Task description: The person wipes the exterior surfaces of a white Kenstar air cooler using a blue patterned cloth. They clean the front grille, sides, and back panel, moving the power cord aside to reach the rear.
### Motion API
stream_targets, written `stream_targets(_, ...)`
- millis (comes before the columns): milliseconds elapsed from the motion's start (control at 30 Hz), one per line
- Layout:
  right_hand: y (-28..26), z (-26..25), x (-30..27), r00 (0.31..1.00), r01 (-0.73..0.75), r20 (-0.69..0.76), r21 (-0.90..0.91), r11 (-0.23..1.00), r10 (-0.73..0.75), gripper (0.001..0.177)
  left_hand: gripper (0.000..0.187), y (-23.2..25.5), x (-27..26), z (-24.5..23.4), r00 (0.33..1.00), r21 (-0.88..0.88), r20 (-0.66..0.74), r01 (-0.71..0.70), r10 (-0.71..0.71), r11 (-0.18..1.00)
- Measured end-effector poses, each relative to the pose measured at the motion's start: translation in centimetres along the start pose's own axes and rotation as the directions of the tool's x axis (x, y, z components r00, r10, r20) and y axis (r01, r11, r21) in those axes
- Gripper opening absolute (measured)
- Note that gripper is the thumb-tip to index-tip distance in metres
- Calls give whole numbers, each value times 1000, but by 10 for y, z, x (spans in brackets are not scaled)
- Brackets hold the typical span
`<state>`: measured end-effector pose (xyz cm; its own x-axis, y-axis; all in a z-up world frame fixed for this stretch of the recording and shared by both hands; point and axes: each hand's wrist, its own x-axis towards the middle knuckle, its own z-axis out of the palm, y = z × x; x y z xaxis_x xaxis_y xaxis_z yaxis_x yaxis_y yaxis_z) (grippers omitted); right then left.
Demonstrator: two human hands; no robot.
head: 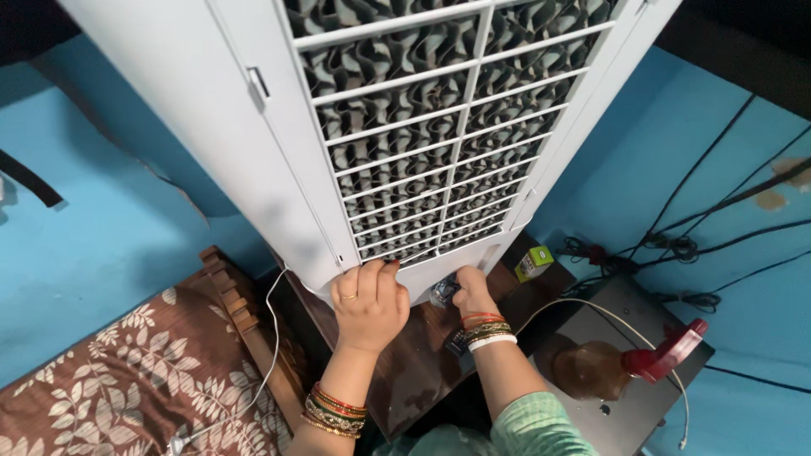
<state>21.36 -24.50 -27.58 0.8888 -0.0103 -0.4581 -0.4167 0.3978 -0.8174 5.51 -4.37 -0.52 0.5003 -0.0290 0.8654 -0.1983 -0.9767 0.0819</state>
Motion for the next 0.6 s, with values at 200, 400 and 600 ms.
stream_targets(200, 41, 27, 13, 970, -1, -240, 121, 993, 30, 32, 27, 6, 1, -9, 999, 14, 29, 16, -17, 1000)
stream_targets(400, 44, 21, -12, 991, -65, -102, 166, 984, 83, 31, 30, 8, 7, -25, 996, 22, 83, -21, 19, 1000)
stream_targets(600, -33, 34, -86, 999, -49, 31, 248, 968, 42, 35, 15, 7, 21, -17, 947, 134, 213, -273, 241, 953)
